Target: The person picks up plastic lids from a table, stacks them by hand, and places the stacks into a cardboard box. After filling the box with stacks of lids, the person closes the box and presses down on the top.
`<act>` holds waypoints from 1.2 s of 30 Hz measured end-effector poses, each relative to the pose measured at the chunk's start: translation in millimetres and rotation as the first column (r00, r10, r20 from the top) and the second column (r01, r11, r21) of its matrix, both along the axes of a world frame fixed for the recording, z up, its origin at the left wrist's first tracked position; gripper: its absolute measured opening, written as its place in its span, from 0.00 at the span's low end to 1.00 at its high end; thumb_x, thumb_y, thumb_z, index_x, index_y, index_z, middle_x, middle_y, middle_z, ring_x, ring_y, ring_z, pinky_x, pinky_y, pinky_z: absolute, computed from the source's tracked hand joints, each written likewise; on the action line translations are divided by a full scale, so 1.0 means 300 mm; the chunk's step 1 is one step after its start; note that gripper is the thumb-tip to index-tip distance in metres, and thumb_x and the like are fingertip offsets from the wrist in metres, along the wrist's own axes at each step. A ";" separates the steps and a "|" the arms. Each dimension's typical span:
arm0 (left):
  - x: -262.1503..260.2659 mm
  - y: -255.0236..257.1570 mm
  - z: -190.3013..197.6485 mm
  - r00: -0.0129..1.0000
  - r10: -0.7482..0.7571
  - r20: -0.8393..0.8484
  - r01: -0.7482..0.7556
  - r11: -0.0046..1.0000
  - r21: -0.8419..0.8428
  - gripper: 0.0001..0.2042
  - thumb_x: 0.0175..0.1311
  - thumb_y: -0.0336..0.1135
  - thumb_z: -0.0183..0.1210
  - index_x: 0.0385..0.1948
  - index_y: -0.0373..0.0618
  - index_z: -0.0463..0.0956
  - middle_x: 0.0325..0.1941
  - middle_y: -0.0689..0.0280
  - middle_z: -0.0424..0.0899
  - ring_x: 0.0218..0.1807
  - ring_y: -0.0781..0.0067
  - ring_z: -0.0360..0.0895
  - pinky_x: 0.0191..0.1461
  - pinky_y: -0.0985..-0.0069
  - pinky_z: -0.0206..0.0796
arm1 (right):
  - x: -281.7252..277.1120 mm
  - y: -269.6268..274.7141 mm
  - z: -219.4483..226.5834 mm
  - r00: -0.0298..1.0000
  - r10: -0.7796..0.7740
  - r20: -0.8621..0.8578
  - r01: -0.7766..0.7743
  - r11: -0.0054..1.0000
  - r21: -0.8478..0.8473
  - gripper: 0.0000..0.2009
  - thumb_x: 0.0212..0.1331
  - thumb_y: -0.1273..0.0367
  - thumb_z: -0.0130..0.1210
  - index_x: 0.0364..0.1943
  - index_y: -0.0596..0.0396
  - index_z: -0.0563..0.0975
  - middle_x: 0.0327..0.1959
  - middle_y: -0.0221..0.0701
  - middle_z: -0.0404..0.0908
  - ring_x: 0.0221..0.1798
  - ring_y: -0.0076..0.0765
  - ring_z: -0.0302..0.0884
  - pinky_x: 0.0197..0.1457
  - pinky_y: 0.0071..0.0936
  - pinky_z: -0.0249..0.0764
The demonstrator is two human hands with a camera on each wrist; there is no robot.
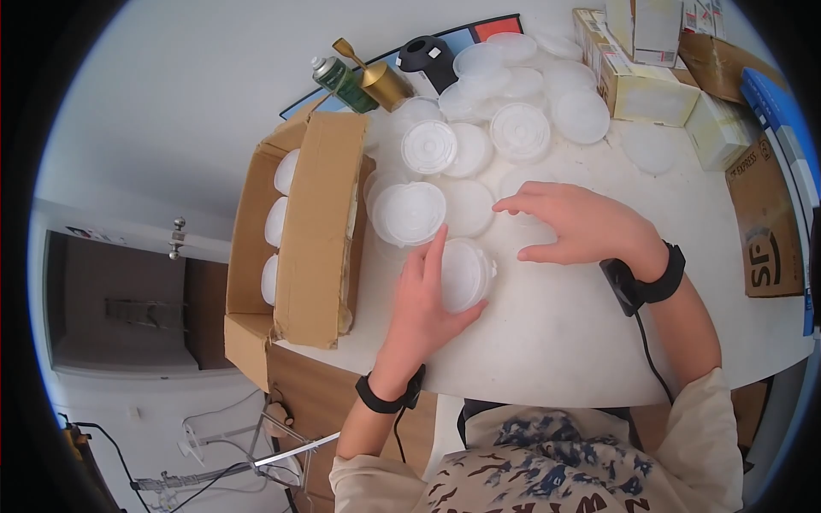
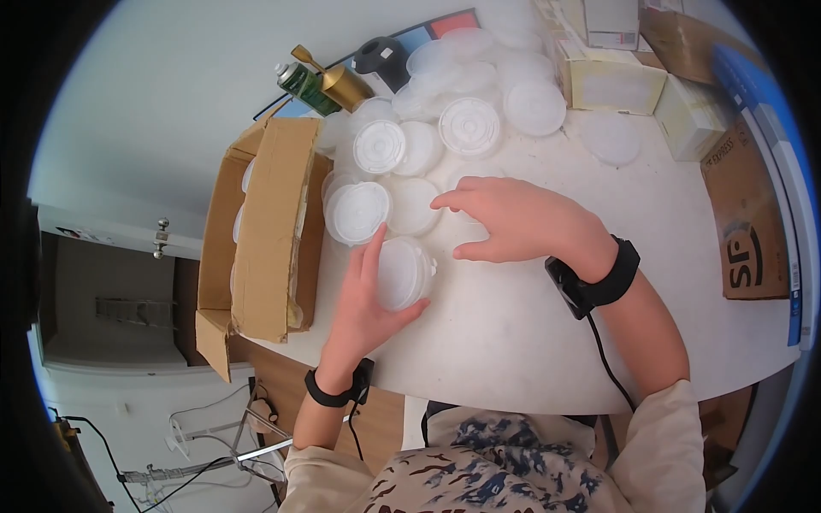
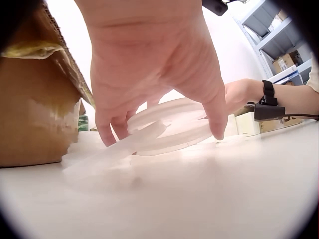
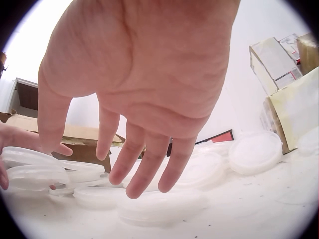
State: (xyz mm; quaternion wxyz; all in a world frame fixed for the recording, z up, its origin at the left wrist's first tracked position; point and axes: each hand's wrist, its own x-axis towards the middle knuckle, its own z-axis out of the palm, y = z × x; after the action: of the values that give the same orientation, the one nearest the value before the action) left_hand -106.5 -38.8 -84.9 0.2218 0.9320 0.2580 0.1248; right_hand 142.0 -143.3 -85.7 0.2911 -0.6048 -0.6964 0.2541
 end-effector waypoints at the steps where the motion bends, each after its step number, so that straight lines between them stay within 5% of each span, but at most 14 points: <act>1: 0.012 -0.015 0.009 0.999 -0.046 -0.017 0.046 0.999 0.013 0.50 0.41 0.34 0.74 0.71 0.44 0.53 0.58 0.52 0.69 0.59 0.50 0.69 0.62 0.61 0.65 | 0.003 0.001 -0.005 1.000 -0.002 -0.008 0.002 1.000 0.017 0.28 0.53 0.62 0.62 0.60 0.57 0.72 0.46 0.41 0.77 0.50 0.47 0.75 0.53 0.38 0.72; 5: 0.041 -0.040 0.030 0.985 -0.174 0.000 0.174 0.983 -0.056 0.48 0.40 0.34 0.75 0.69 0.45 0.58 0.59 0.53 0.69 0.61 0.51 0.68 0.63 0.61 0.64 | 0.010 0.000 -0.012 1.000 -0.006 0.005 0.006 0.999 0.032 0.29 0.53 0.62 0.62 0.60 0.57 0.71 0.47 0.41 0.77 0.50 0.47 0.75 0.53 0.38 0.72; 15: -0.035 -0.050 0.068 0.979 -0.112 0.168 0.170 0.905 -0.389 0.47 0.40 0.34 0.74 0.68 0.46 0.59 0.64 0.58 0.66 0.66 0.56 0.65 0.70 0.61 0.55 | 0.022 -0.001 -0.016 1.000 -0.023 -0.010 0.023 1.000 -0.008 0.29 0.53 0.63 0.62 0.60 0.55 0.71 0.49 0.41 0.77 0.52 0.47 0.75 0.54 0.37 0.72; 18: -0.062 -0.024 0.072 0.972 -0.024 0.235 0.099 0.945 -0.313 0.47 0.39 0.35 0.74 0.67 0.45 0.60 0.64 0.57 0.66 0.65 0.56 0.66 0.70 0.61 0.56 | 0.025 -0.003 -0.018 1.000 -0.022 -0.018 0.023 1.000 0.019 0.28 0.53 0.62 0.62 0.60 0.56 0.71 0.48 0.41 0.77 0.51 0.47 0.75 0.53 0.38 0.72; 23: -0.101 0.004 0.049 0.999 0.022 -0.029 -0.021 0.999 0.027 0.46 0.37 0.32 0.74 0.67 0.46 0.62 0.61 0.54 0.67 0.62 0.54 0.68 0.64 0.62 0.65 | 0.019 -0.002 -0.006 1.000 -0.023 0.007 0.023 1.000 -0.017 0.29 0.52 0.64 0.62 0.60 0.55 0.71 0.50 0.40 0.76 0.53 0.47 0.74 0.56 0.36 0.72; 36: -0.115 0.018 0.008 0.991 0.029 -0.134 -0.036 0.998 -0.044 0.44 0.42 0.33 0.73 0.67 0.46 0.61 0.62 0.54 0.65 0.61 0.52 0.68 0.62 0.63 0.66 | 0.011 0.000 -0.013 0.999 -0.010 0.045 0.014 0.997 -0.077 0.29 0.53 0.64 0.62 0.61 0.57 0.70 0.49 0.41 0.76 0.53 0.48 0.73 0.56 0.37 0.71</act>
State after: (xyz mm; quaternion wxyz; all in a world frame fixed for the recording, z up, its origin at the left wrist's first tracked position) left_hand -140.9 -33.3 -82.5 0.2234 0.9286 0.2901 0.0601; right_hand 145.3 -143.2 -89.6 0.2533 -0.6253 -0.6887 0.2654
